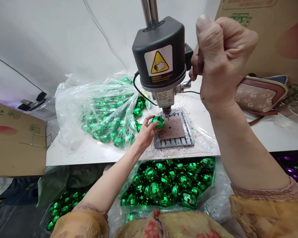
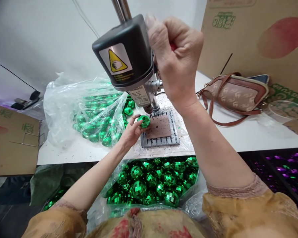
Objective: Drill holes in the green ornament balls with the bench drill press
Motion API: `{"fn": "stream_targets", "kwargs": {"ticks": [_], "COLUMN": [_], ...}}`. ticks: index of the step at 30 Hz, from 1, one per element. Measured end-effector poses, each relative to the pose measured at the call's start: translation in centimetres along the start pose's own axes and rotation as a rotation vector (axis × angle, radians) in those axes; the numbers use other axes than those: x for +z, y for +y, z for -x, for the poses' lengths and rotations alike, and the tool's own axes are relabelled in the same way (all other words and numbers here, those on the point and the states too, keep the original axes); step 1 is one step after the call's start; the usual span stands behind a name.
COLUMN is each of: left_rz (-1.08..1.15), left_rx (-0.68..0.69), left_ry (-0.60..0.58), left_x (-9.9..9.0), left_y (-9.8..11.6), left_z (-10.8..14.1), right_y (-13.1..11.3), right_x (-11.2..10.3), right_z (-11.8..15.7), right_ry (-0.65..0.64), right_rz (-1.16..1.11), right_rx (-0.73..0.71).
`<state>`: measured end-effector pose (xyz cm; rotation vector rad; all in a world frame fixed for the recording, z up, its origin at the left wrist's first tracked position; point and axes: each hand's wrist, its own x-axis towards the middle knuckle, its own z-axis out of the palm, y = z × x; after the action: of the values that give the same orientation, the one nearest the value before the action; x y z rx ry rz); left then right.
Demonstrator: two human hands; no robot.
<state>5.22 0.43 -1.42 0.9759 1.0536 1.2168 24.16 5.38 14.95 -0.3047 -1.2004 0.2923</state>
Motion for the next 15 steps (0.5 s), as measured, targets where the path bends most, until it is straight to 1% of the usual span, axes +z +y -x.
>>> {"fn": "stream_targets", "kwargs": {"ticks": [2,4,10,15], "left_rz": [-0.112,-0.190,-0.245,-0.301], "left_rx": [0.130,0.202,0.211,0.236], "left_ry": [0.040,0.041,-0.010,-0.047], "left_x": [0.1,0.2,0.5,0.6], "left_y": [-0.6,-1.3,-3.2,-3.6], "left_z": [-0.3,-0.8,-1.4,-1.5], "right_y": [-0.1,-0.4,-0.7,-0.7], "right_x": [0.1,0.2,0.4,0.6], "right_z": [0.0,0.0,0.0,0.1], "right_ry": [0.001,0.001,-0.001,0.048], "right_rz": [0.040,0.076,0.055,0.039], "right_rx": [0.016,0.046,0.041,0.042]}}
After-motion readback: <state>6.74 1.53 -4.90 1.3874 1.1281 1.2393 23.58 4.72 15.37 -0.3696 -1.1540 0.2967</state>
